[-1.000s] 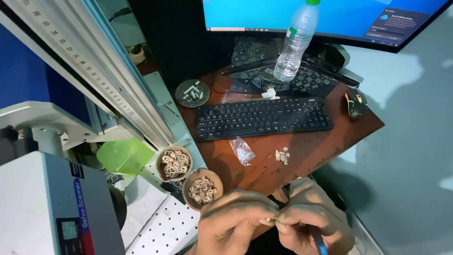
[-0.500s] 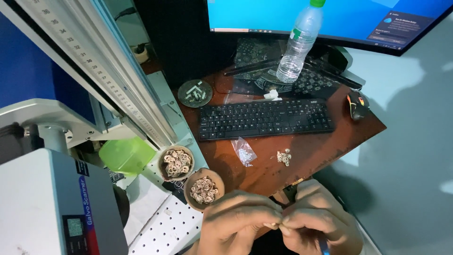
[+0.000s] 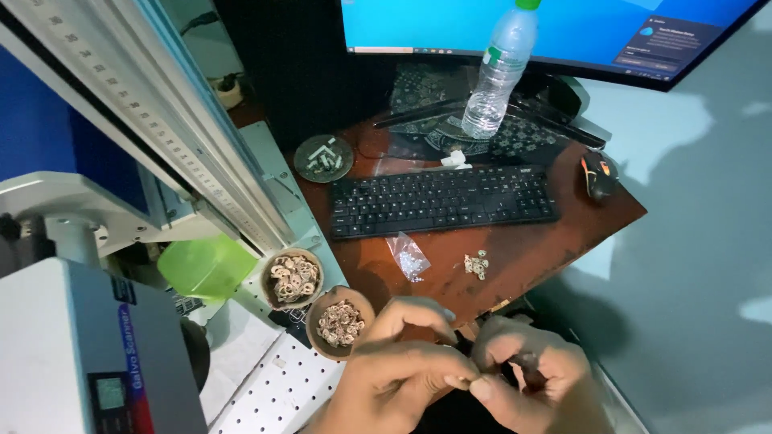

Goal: Using pliers to clean or adjust small metal jewelry components at a workstation.

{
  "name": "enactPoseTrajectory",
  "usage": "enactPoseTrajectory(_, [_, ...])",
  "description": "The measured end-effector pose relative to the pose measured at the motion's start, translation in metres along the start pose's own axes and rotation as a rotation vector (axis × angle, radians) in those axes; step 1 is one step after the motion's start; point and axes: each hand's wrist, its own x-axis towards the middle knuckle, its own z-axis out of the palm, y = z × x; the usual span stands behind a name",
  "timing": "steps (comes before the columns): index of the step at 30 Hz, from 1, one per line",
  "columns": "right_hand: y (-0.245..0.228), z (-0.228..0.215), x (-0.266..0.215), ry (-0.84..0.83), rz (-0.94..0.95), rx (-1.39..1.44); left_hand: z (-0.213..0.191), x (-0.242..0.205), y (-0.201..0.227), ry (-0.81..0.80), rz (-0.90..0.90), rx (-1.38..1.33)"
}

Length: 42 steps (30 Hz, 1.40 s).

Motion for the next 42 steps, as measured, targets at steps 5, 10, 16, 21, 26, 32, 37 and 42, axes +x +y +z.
enactPoseTrajectory(5, [0.011,-0.008,-0.030,0.203,0.832,0.339,0.015,0.005,-0.001,0.064,-0.155,-0.252])
enactPoseTrajectory(10, [0.003,-0.008,-0.017,0.227,0.950,0.422,0.017,0.004,-0.010,0.054,-0.207,-0.331])
enactPoseTrajectory(16, [0.012,-0.008,-0.024,0.160,0.849,0.513,0.016,0.005,-0.005,0.040,-0.253,-0.422])
enactPoseTrajectory(21, [0.002,-0.001,-0.015,0.130,0.746,0.691,0.019,0.005,-0.001,0.058,-0.354,-0.535])
enactPoseTrajectory(26, [0.010,0.004,-0.006,0.159,0.661,0.848,0.018,0.007,0.003,0.032,-0.221,-0.711])
enactPoseTrajectory(32, [0.082,-0.027,-0.024,0.013,0.760,1.044,0.021,-0.007,-0.018,0.208,-0.282,-0.534])
enactPoseTrajectory(37, [0.113,-0.036,-0.020,0.023,0.911,1.133,0.021,-0.003,-0.006,0.290,-0.284,-0.538])
enactPoseTrajectory(42, [0.079,-0.043,-0.016,0.089,0.886,0.925,0.025,-0.008,-0.006,0.276,-0.304,-0.592])
